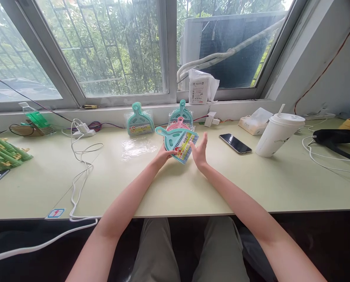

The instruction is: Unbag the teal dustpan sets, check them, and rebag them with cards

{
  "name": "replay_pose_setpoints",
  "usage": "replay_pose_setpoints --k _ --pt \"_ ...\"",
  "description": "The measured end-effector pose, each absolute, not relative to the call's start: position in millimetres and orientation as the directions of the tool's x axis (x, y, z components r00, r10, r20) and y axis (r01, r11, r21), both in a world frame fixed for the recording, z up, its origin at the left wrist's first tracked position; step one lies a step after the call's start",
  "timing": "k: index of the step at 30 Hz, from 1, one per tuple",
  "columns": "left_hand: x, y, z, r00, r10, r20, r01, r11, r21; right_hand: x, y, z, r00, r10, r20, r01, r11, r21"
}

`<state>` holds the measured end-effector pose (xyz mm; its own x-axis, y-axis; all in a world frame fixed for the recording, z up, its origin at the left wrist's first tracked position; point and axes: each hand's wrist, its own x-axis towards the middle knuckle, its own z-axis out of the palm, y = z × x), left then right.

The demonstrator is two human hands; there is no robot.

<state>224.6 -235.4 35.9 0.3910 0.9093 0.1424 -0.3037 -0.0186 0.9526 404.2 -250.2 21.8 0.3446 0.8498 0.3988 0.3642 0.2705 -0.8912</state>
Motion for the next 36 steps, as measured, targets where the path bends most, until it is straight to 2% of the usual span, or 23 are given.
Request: replay_pose_setpoints --k 1,3,5,7,12,16,25,27,28,31,33,36 --pt "223.7 -235.8 36.8 0.392 0.907 0.155 -0.308 -0.029 0.951 405.1 -248.9 21.0 0.362 0.889 0.279 0.212 0.213 -0.954" --pt "221.8 -236.2 37.7 0.398 0.9 0.177 -0.31 -0.05 0.949 406.0 -246.5 19.7 0.233 0.97 0.065 -0.068 0.083 -0.994" --pt "219.9 -235.4 37.2 0.405 0.896 0.183 -0.302 -0.058 0.952 405.7 -245.9 20.2 0.079 0.997 -0.021 -0.23 -0.002 -0.973" --pt "217.9 -233.1 35.9 0.415 0.894 0.172 -0.285 -0.052 0.957 405.2 -247.0 23.1 0.044 0.998 -0.033 -0.308 -0.018 -0.951" --pt "213.5 -227.8 35.9 0.412 0.903 0.124 -0.251 -0.019 0.968 406.3 -252.2 31.7 0.036 0.999 -0.034 -0.38 -0.018 -0.925" --pt "210.7 -228.4 40.3 0.443 0.881 0.167 -0.262 -0.051 0.964 406.6 -253.3 30.7 -0.034 0.999 0.035 -0.378 0.019 -0.925" --pt "208.3 -224.8 41.3 0.436 0.896 0.086 -0.185 -0.005 0.983 405.4 -249.8 24.3 0.038 0.998 0.045 -0.385 0.056 -0.921" --pt "202.5 -220.7 44.6 0.319 0.945 0.073 -0.091 -0.046 0.995 406.3 -249.5 24.1 0.043 0.997 0.058 -0.387 0.07 -0.92" --pt "197.7 -218.5 46.2 0.203 0.974 0.099 -0.01 -0.099 0.995 406.8 -249.5 23.9 0.043 0.997 0.066 -0.384 0.077 -0.92" --pt "176.3 -212.2 47.8 -0.187 0.922 0.34 0.364 -0.256 0.895 407.2 -249.5 22.7 0.05 0.997 0.066 -0.372 0.08 -0.925" --pt "160.1 -208.9 45.4 -0.312 0.849 0.426 0.569 -0.192 0.8 406.0 -250.1 22.1 0.065 0.997 0.042 -0.364 0.063 -0.929" --pt "142.9 -205.2 39.4 -0.373 0.88 0.296 0.622 0.0 0.783 402.7 -252.0 22.5 0.071 0.997 0.01 -0.356 0.035 -0.934"
